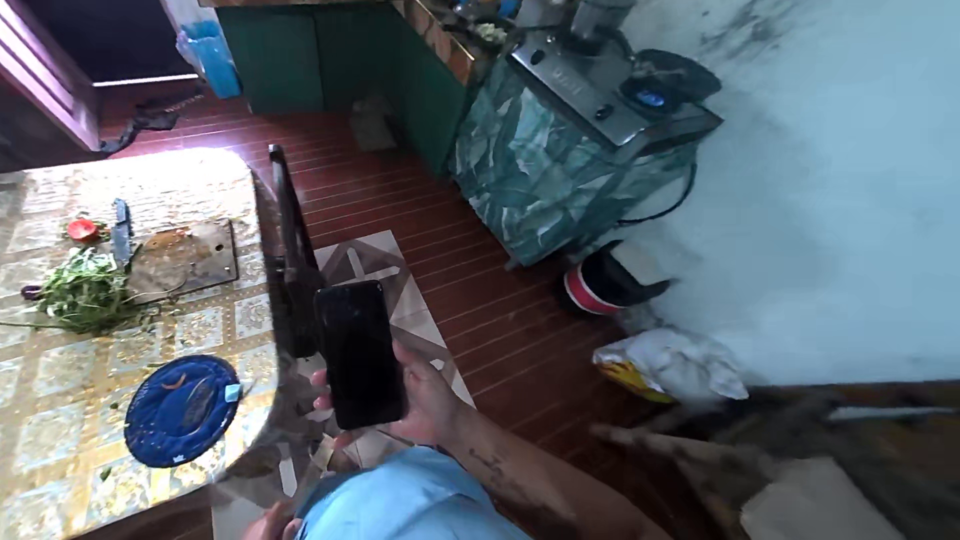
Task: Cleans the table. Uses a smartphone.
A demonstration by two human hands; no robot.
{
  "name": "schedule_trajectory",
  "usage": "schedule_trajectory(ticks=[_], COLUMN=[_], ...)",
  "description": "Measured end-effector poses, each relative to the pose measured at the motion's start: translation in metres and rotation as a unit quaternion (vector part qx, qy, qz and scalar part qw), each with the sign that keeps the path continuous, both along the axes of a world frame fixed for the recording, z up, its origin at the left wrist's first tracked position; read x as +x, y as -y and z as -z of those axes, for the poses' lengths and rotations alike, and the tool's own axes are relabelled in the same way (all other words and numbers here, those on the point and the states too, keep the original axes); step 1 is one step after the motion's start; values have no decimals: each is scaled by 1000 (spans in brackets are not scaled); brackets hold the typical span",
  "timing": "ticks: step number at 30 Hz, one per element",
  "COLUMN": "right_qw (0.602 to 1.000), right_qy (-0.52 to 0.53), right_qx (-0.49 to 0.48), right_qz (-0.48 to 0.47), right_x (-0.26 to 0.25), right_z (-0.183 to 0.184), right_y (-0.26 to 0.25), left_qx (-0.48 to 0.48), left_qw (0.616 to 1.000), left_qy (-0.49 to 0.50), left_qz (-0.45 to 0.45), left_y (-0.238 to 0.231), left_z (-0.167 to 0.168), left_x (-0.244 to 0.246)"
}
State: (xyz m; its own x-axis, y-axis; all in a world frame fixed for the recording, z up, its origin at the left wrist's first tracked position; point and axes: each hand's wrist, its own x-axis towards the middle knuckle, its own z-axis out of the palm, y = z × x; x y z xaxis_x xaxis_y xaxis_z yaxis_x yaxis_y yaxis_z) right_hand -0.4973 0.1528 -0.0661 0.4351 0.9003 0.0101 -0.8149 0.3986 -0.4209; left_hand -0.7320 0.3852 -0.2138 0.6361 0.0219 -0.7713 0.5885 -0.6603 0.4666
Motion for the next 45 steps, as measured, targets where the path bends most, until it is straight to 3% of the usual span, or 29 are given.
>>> schedule_trajectory(ticks=[8,11,15,20,26,45], right_qw=[996,995,996,994,993,994], right_qy=[-60,-65,-70,-80,-90,-97], right_qx=[4,11,0,-34,-40,-31], right_qz=[65,69,62,62,61,40], right_x=[-5,-12,-22,-27,-27,-24], right_z=[9,14,22,21,25,24], right_y=[127,162,199,227,237,232], left_qx=[-22,-87,-177,-267,-303,-300], left_qw=[994,978,925,876,857,841], left_qy=[100,190,328,377,374,370], left_qz=[38,11,-79,-139,-185,-257], left_y=[112,152,200,241,264,271], left_z=[-12,-40,-90,-145,-165,-175], left_x=[64,88,126,163,175,184])
